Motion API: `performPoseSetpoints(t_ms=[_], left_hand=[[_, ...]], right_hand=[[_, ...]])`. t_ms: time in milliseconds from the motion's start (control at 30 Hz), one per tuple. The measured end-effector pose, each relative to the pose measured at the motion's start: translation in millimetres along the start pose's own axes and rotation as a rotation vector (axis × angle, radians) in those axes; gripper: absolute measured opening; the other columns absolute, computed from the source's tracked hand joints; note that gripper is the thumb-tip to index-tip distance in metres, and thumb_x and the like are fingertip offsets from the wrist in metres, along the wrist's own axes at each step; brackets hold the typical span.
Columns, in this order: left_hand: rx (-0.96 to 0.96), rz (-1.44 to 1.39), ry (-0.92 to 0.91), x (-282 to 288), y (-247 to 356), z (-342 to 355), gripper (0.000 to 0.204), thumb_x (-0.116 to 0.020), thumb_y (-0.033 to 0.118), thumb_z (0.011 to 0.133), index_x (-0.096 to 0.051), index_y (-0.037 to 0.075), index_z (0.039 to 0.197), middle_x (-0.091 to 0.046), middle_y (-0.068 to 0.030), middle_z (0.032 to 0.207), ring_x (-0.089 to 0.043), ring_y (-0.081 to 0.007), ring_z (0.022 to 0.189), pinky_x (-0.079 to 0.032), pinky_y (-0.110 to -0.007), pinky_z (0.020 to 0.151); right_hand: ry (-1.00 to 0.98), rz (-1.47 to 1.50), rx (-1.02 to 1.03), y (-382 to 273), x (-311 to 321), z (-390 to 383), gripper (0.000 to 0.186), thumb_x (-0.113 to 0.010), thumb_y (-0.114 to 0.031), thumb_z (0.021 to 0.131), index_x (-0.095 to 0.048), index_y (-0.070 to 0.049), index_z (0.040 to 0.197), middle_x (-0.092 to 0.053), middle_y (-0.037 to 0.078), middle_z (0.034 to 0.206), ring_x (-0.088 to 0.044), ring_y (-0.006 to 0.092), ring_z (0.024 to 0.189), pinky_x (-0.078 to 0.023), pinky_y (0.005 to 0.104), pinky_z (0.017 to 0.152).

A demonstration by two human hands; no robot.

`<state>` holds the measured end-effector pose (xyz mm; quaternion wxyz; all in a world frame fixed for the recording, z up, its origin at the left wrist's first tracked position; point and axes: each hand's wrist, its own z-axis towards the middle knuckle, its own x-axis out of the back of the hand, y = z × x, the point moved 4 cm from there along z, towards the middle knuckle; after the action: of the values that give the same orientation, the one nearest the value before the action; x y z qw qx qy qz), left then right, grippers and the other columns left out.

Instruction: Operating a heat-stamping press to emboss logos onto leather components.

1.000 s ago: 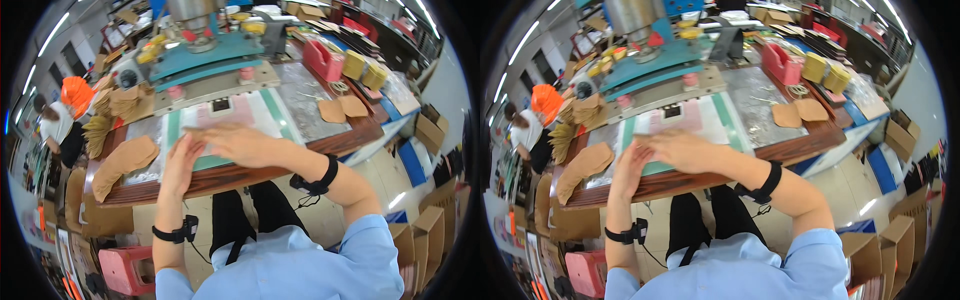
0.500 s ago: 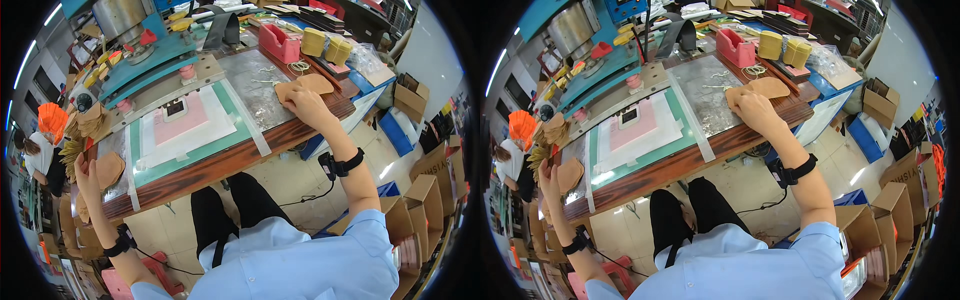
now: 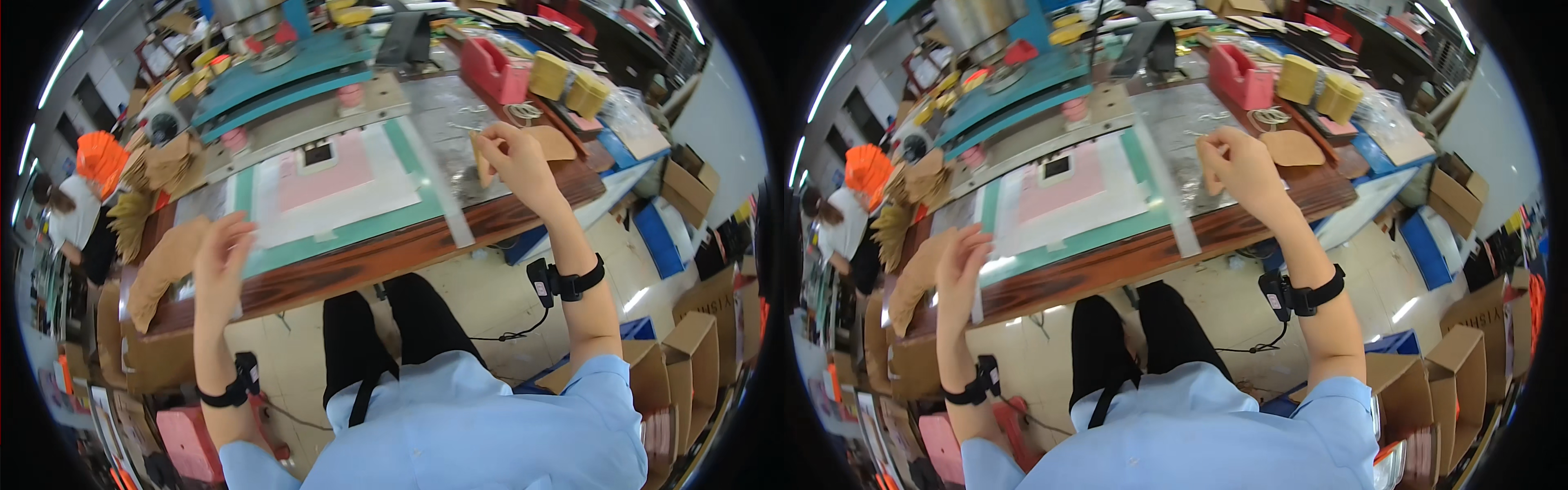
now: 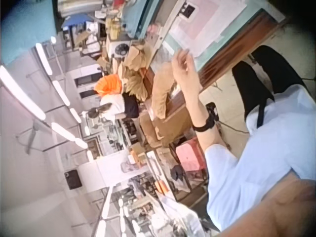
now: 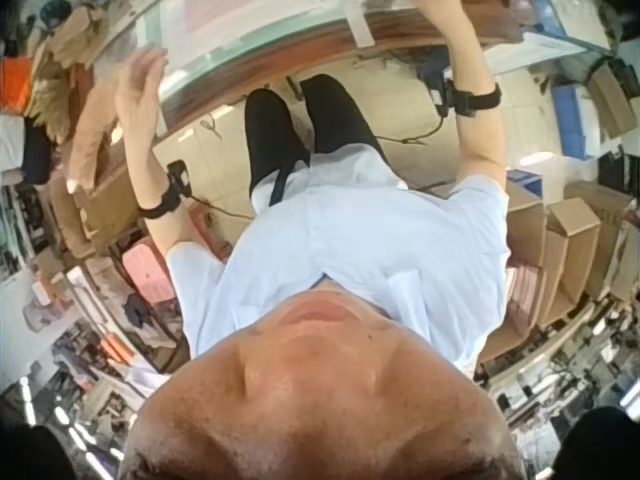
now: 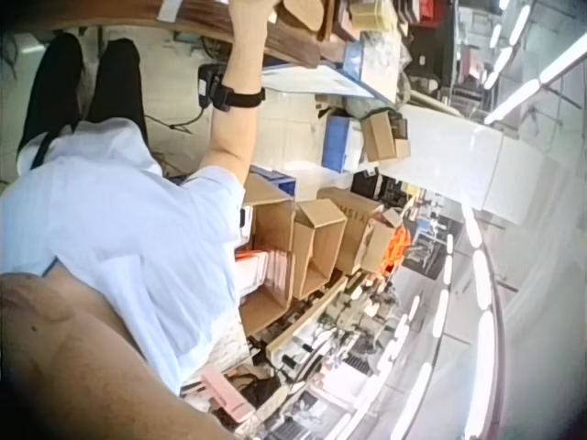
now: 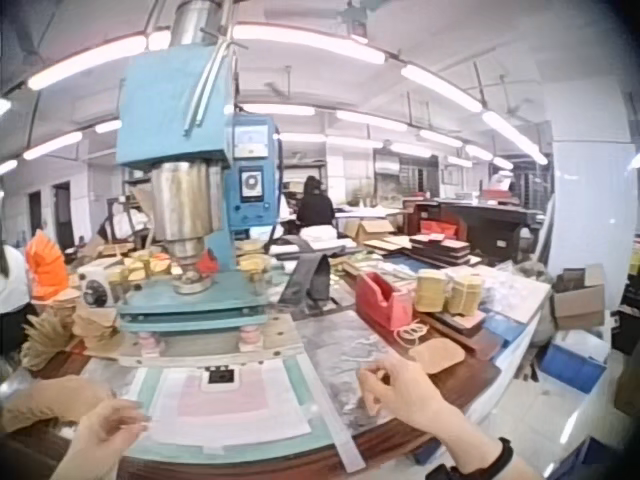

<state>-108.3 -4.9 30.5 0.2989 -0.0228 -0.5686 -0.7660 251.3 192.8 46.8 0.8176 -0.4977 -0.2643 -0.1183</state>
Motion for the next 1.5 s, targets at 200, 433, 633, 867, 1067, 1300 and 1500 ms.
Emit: performPoseSetpoints(t_ms=[200, 433, 633, 867, 1067, 1300, 1500], left_hand=[[-0.24, 0.536, -0.542, -53.8, 49.8, 2.9, 0.039, -0.06, 0.021, 0.086, -0.053, 0.003, 0.119, -0.056, -0.017, 0.118, -0.055, -0.0292, 0.107, -0.044, -0.036, 0.089], [-0.439, 0.691, -0.391, -79.8, 20.4, 16.6, 0.048, -0.055, 0.031, 0.088, -0.049, 0.0, 0.124, -0.047, -0.0183, 0.131, -0.044, -0.0336, 0.121, -0.037, -0.041, 0.098], [-0.462, 0.974, -0.395, -105.0, 5.3, 26.6, 0.059, -0.047, 0.044, 0.09, -0.045, 0.0, 0.13, -0.043, -0.0155, 0.137, -0.038, -0.0288, 0.129, -0.028, -0.042, 0.106], [-0.301, 1.122, -0.388, -86.3, -13.7, 55.6, 0.063, -0.04, 0.049, 0.092, -0.042, 0.001, 0.133, -0.041, -0.0147, 0.139, -0.035, -0.0276, 0.132, -0.025, -0.042, 0.109], [-0.141, 1.037, -0.444, -86.2, -25.3, 84.1, 0.07, -0.032, 0.054, 0.092, -0.035, 0.001, 0.138, -0.034, -0.015, 0.144, -0.026, -0.027, 0.136, -0.019, -0.041, 0.111], [-0.14, 0.998, -0.497, -86.1, -28.8, 83.5, 0.075, -0.032, 0.058, 0.091, -0.031, 0.001, 0.14, -0.03, -0.0149, 0.146, -0.022, -0.0271, 0.138, -0.015, -0.04, 0.112], [-0.157, 0.969, -0.53, -82.9, -29.0, 85.3, 0.076, -0.033, 0.059, 0.09, -0.03, 0.001, 0.14, -0.028, -0.015, 0.147, -0.021, -0.0271, 0.138, -0.015, -0.04, 0.112]], right_hand=[[-0.14, -0.051, 0.548, -71.5, -123.3, 5.4, 0.016, -0.057, -0.014, 0.086, -0.06, -0.001, 0.095, -0.061, 0.014, 0.087, -0.061, 0.0314, 0.076, -0.049, 0.037, 0.067], [-0.485, -0.174, 0.608, -73.5, -124.2, -33.6, 0.029, -0.052, -0.016, 0.089, -0.054, 0.001, 0.112, -0.056, 0.017, 0.114, -0.053, 0.0335, 0.105, -0.044, 0.0399, 0.088], [-0.462, -0.422, 0.781, -69.2, -123.0, -36.4, 0.037, -0.051, -0.019, 0.09, -0.048, 0.005, 0.118, -0.051, 0.02, 0.122, -0.048, 0.0345, 0.115, -0.039, 0.0392, 0.097], [-0.627, -0.62, 0.748, -67.8, -169.0, 5.9, 0.039, -0.043, -0.019, 0.093, -0.045, 0.006, 0.123, -0.044, 0.022, 0.133, -0.041, 0.0337, 0.125, -0.033, 0.0393, 0.104], [-0.731, -0.636, 0.583, -58.2, -190.0, 41.6, 0.044, -0.037, -0.021, 0.094, -0.041, 0.004, 0.129, -0.041, 0.02, 0.136, -0.036, 0.0308, 0.129, -0.026, 0.038, 0.108], [-0.714, -0.556, 0.56, -58.5, -169.7, 40.7, 0.042, -0.04, -0.019, 0.092, -0.044, 0.002, 0.128, -0.045, 0.018, 0.134, -0.039, 0.0302, 0.127, -0.029, 0.0386, 0.106], [-0.597, -0.538, 0.602, -46.8, -174.8, 45.6, 0.043, -0.046, -0.017, 0.089, -0.045, 0.0, 0.129, -0.046, 0.015, 0.135, -0.042, 0.0297, 0.125, -0.031, 0.0389, 0.104]])
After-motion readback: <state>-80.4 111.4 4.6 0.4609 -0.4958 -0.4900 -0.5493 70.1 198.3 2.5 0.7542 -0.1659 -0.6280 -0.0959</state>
